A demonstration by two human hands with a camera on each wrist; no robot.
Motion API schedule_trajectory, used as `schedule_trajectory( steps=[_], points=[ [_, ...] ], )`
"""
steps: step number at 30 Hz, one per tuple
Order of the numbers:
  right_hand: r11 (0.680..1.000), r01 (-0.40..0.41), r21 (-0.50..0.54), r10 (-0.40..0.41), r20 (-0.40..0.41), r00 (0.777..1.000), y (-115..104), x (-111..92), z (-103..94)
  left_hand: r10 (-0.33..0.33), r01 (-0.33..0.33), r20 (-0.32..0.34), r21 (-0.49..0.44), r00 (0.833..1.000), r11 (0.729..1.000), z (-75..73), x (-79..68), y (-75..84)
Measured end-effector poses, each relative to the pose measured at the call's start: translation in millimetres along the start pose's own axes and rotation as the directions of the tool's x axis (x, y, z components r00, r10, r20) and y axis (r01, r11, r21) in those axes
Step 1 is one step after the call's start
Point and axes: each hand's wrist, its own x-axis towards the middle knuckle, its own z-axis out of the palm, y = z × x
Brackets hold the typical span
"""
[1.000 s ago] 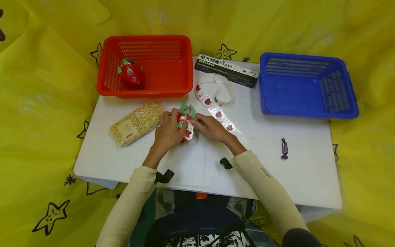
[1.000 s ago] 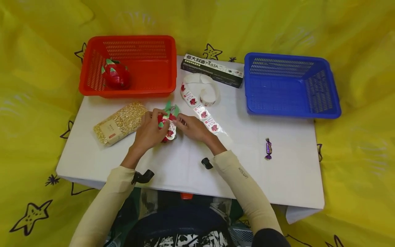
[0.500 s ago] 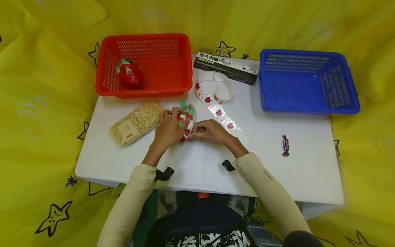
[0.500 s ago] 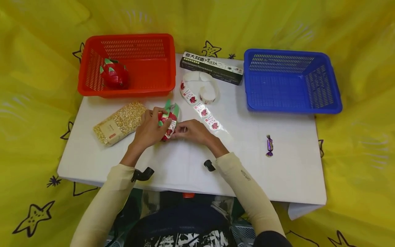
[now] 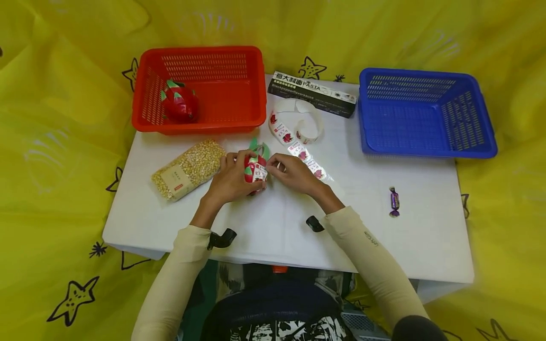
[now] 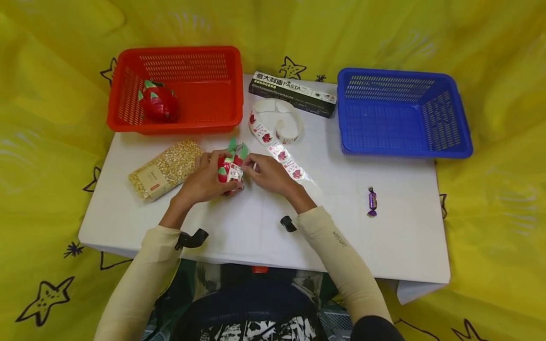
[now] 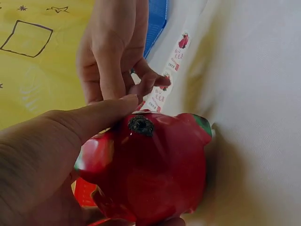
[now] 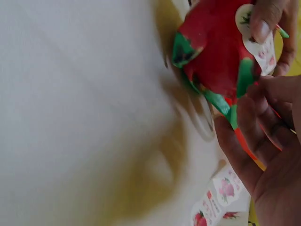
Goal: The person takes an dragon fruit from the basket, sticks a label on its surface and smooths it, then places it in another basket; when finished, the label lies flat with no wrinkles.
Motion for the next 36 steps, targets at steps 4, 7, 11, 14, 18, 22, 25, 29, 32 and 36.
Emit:
schedule_trajectory(
  steps=[4, 7, 11, 14, 18, 22, 25, 29, 32, 36],
  points=[
    [0.999, -0.013, -0.041, 0.011, -0.048, 0.999, -2.9, 1.3, 3.6, 0.033, -0.032, 0.044, -0.017, 0.998, 0.999, -3.6, -1.7, -4.3],
    [0.998, -0.018, -0.054, 0.015, -0.055, 0.998, -3.7, 1.3, 4.8, 0.069, -0.065, 0.078, -0.05, 0.995, 0.997, -7.5, -3.2, -7.7],
    [0.998, -0.028, -0.055, 0.025, -0.047, 0.999, -4.8, 0.2, 5.9, 0.091, -0.084, 0.097, -0.079, 0.991, 0.993, -10.4, -5.1, -8.8],
    [0.998, -0.045, -0.048, 0.043, -0.047, 0.998, -5.4, -0.9, 7.2, 0.087, -0.08, 0.096, -0.076, 0.992, 0.994, -10.8, -5.6, -9.1],
    [0.995, -0.099, -0.004, 0.099, -0.016, 0.995, -5.6, -2.7, 9.4, 0.087, -0.08, 0.103, -0.062, 0.991, 0.995, -11.5, -5.8, -11.2],
    [0.981, -0.176, 0.082, 0.172, 0.054, 0.984, -7.5, -3.8, 11.3, 0.116, -0.103, 0.142, -0.095, 0.983, 0.99, -14.5, -6.8, -14.1],
    [0.968, -0.211, 0.132, 0.197, 0.112, 0.974, -11.4, -3.2, 14.3, 0.141, -0.118, 0.173, -0.137, 0.975, 0.983, -17.1, -7.7, -14.8],
    [0.973, -0.192, 0.13, 0.171, 0.152, 0.973, -15.4, -1.1, 21.9, 0.16, -0.128, 0.194, -0.165, 0.968, 0.978, -17.7, -9.2, -14.0],
    [0.979, -0.163, 0.125, 0.146, 0.134, 0.98, -16.0, 0.0, 27.8, 0.167, -0.133, 0.191, -0.179, 0.967, 0.975, -16.7, -10.1, -12.2],
    [0.973, -0.161, 0.168, 0.145, 0.1, 0.984, -19.3, 3.5, 36.0, 0.163, -0.128, 0.178, -0.192, 0.97, 0.973, -15.7, -12.5, -9.8]
  ],
)
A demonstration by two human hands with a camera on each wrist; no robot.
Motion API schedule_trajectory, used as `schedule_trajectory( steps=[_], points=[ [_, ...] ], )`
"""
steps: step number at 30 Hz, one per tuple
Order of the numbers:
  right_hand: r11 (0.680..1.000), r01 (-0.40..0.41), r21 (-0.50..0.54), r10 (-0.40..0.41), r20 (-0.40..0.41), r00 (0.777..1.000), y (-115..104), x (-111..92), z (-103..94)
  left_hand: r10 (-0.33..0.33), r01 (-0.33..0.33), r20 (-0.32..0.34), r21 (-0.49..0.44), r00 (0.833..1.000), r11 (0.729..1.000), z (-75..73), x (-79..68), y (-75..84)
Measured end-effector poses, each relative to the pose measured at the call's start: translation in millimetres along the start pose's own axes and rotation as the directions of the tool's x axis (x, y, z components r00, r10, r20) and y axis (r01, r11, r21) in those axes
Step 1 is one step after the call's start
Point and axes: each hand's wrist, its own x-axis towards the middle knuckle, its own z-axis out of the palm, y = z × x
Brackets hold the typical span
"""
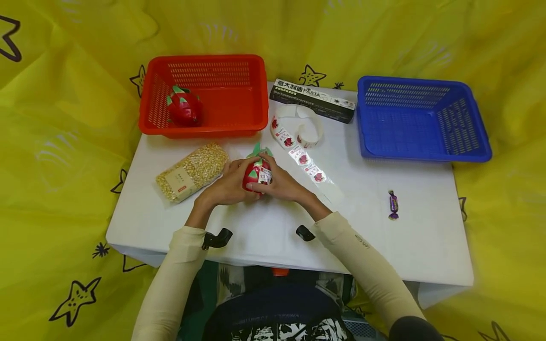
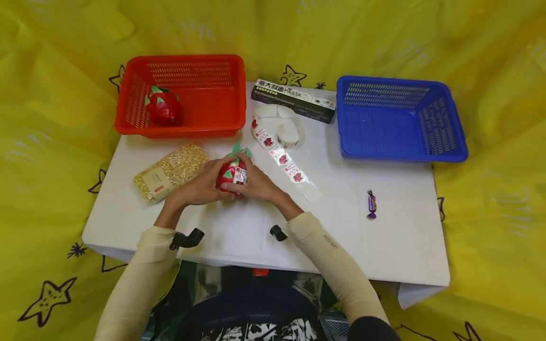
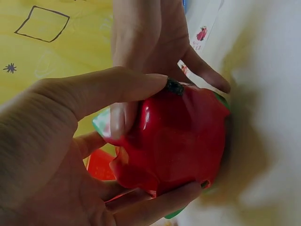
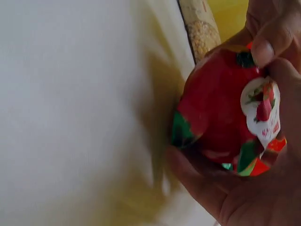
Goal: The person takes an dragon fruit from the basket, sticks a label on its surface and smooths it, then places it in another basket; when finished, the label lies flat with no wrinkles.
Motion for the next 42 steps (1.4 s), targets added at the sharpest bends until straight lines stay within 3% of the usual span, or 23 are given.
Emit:
schedule_trajectory(
  steps=[4, 10, 17, 21, 27, 33, 38, 42],
  points=[
    [0.999, -0.012, 0.037, 0.013, -0.023, 1.0, -2.7, 5.7, 7.9, -0.009, 0.009, -0.012, -0.008, 1.0, 1.0, 2.6, -1.1, -0.5],
    [0.999, -0.042, 0.012, 0.043, -0.097, 0.994, -6.9, 9.7, 14.2, -0.002, 0.002, -0.053, 0.004, 0.999, 1.0, 6.1, -2.1, -2.0],
    [0.994, -0.107, -0.015, 0.103, -0.154, 0.983, -15.0, 4.4, 9.9, 0.023, -0.019, -0.092, 0.038, 0.995, 0.999, 8.3, 0.7, 1.2],
    [0.994, -0.107, -0.031, 0.1, -0.181, 0.978, -18.4, 0.4, 1.3, 0.06, -0.056, -0.113, 0.043, 0.992, 0.998, 7.6, 2.7, 6.5],
    [0.998, -0.047, -0.029, 0.039, -0.226, 0.973, -24.2, -3.4, -20.2, 0.11, -0.111, -0.141, 0.001, 0.984, 0.994, -2.1, 0.8, 14.5],
    [0.992, -0.064, -0.111, 0.037, -0.23, 0.973, -26.9, -13.2, -42.4, 0.153, -0.146, -0.208, 0.052, 0.966, 0.988, -8.8, 2.8, 13.9],
    [0.985, -0.098, -0.141, 0.07, -0.193, 0.979, -23.3, -25.6, -54.4, 0.133, -0.12, -0.252, 0.066, 0.958, 0.991, -12.9, 3.4, 7.8],
    [0.979, -0.143, -0.143, 0.113, -0.201, 0.973, -19.5, -40.1, -68.3, 0.078, -0.062, -0.223, 0.082, 0.972, 0.995, -7.8, 6.1, -3.7]
  ],
)
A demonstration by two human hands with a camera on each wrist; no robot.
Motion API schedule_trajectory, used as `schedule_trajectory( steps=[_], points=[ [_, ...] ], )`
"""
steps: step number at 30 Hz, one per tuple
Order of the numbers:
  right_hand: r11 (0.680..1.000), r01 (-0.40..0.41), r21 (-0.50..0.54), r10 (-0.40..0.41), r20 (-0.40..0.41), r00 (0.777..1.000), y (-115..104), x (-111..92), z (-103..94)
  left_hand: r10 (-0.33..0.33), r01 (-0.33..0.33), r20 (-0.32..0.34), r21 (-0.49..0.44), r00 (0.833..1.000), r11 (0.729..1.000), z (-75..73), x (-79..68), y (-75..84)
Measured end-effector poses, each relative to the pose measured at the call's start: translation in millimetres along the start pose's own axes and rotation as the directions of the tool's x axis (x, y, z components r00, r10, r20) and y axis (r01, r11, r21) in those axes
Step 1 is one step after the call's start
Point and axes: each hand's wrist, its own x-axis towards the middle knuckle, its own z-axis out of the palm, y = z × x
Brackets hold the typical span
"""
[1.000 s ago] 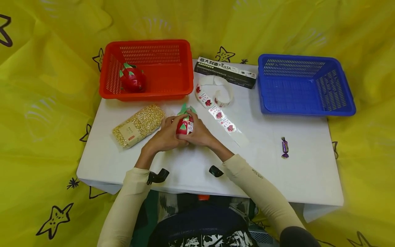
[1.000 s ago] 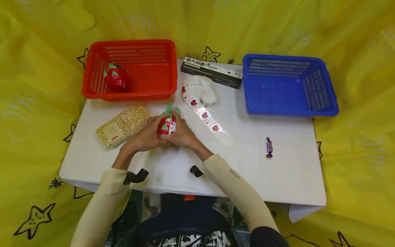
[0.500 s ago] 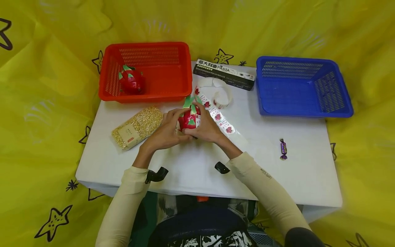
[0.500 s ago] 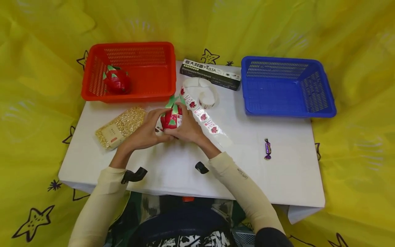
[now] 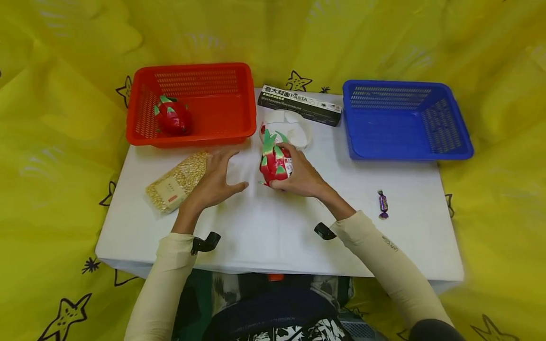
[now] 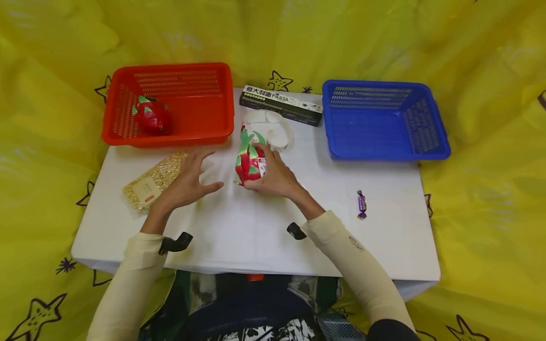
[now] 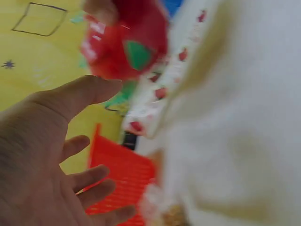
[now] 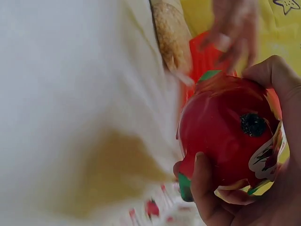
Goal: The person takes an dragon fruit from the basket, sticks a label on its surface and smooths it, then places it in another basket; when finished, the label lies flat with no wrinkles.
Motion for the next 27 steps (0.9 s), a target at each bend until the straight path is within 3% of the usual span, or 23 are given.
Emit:
schedule_trajectory(
  steps=[3, 9, 14, 18, 27],
  points=[
    [1.0, -0.026, -0.008, 0.026, -0.027, 0.999, 4.1, -6.7, -20.0, -0.031, 0.027, 0.097, 0.043, 0.995, 0.999, 11.4, 2.4, -8.9],
    [1.0, -0.013, 0.003, 0.013, -0.128, 0.992, 9.7, -16.0, -68.0, -0.085, 0.036, 0.256, 0.19, 0.963, 0.981, 33.1, 7.2, -22.5],
    [1.0, 0.002, -0.025, -0.007, -0.233, 0.973, 13.6, -18.5, -111.5, -0.135, 0.048, 0.271, 0.307, 0.953, 0.95, 38.3, 8.6, -24.0],
    [0.997, -0.057, -0.061, 0.038, -0.273, 0.961, 19.5, -19.1, -146.5, -0.149, 0.048, 0.261, 0.356, 0.954, 0.933, 39.7, 9.0, -24.8],
    [0.972, -0.192, -0.134, 0.156, -0.241, 0.958, 46.4, -22.7, -208.3, -0.158, 0.049, 0.254, 0.389, 0.954, 0.92, 42.0, 10.0, -25.9]
  ],
)
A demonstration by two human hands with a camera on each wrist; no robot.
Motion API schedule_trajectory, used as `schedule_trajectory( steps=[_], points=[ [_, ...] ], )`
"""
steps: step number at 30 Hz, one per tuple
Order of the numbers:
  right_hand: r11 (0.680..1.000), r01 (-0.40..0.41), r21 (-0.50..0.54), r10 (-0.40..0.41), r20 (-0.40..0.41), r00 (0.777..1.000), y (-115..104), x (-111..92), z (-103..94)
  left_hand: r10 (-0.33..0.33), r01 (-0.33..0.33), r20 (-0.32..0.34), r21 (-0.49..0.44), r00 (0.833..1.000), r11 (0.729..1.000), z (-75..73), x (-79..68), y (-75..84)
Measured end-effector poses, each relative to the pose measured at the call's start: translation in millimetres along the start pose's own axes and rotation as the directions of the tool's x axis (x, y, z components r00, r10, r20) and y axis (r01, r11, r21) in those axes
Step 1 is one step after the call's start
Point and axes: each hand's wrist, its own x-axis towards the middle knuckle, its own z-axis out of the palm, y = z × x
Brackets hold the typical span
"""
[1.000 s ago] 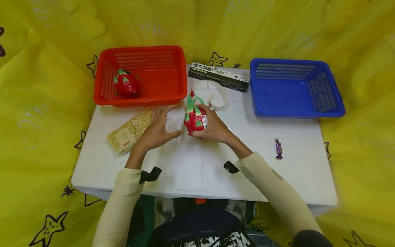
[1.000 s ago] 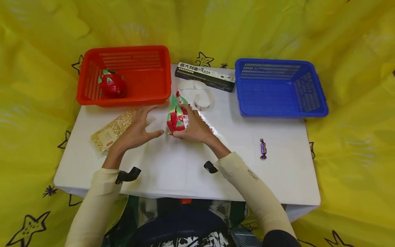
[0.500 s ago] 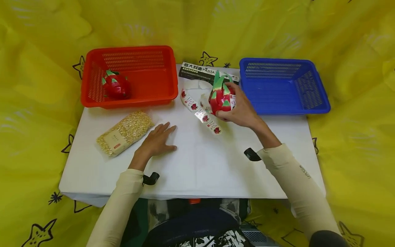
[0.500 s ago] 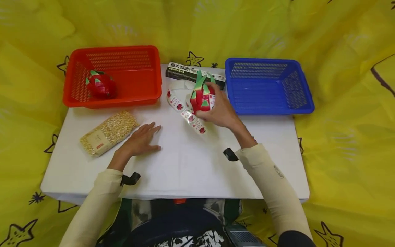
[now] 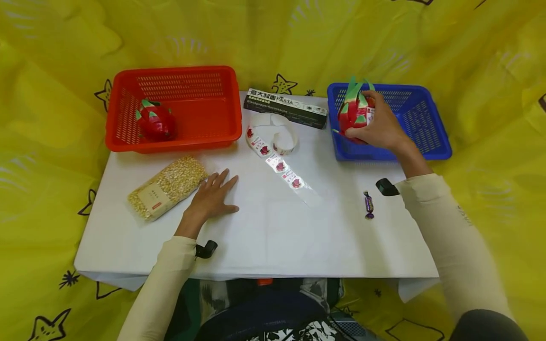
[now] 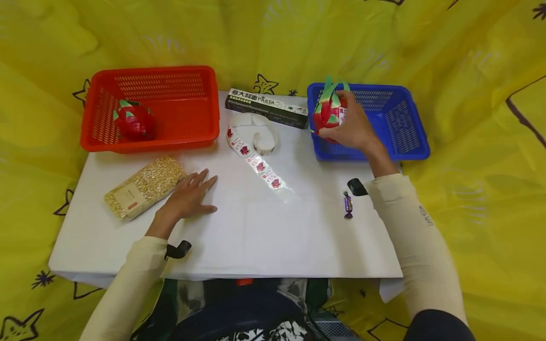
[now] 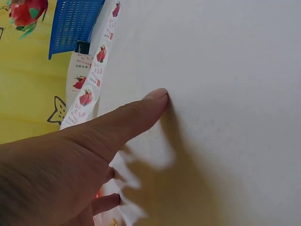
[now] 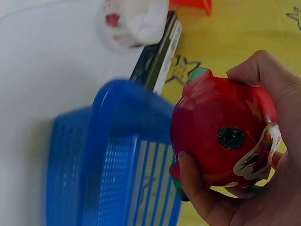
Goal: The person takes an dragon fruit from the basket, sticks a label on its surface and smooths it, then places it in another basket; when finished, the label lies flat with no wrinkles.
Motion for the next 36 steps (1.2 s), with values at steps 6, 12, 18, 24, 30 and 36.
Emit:
schedule_trajectory(
  steps=[6, 12, 18, 24, 30, 36],
  points=[
    [0.991, -0.041, -0.124, 0.044, 0.024, 0.999, 24.4, 10.2, -8.8, -0.014, 0.014, 0.004, -0.004, 1.0, 1.0, -0.4, 1.6, 2.5],
    [0.963, -0.108, -0.245, 0.133, 0.086, 0.987, 45.4, 26.6, -2.2, -0.02, 0.02, 0.014, -0.027, 1.0, 0.999, 0.3, 2.4, 0.7],
    [0.938, -0.116, -0.328, 0.16, 0.109, 0.981, 58.9, 38.1, 7.6, -0.023, 0.023, 0.017, -0.044, 1.0, 0.999, 0.1, 4.3, 0.1],
    [0.925, -0.13, -0.358, 0.183, 0.116, 0.976, 69.9, 44.4, 17.8, -0.018, 0.019, 0.019, -0.075, 1.0, 0.997, 0.2, 5.8, 0.9],
    [0.929, -0.138, -0.342, 0.19, 0.123, 0.974, 77.8, 48.1, 33.7, -0.014, 0.015, 0.016, -0.094, 1.0, 0.995, 2.3, 2.8, -0.5],
    [0.942, -0.164, -0.294, 0.2, 0.095, 0.975, 80.9, 52.6, 37.0, -0.005, 0.006, 0.005, -0.135, 1.0, 0.991, 1.4, 3.1, -0.9]
  ],
)
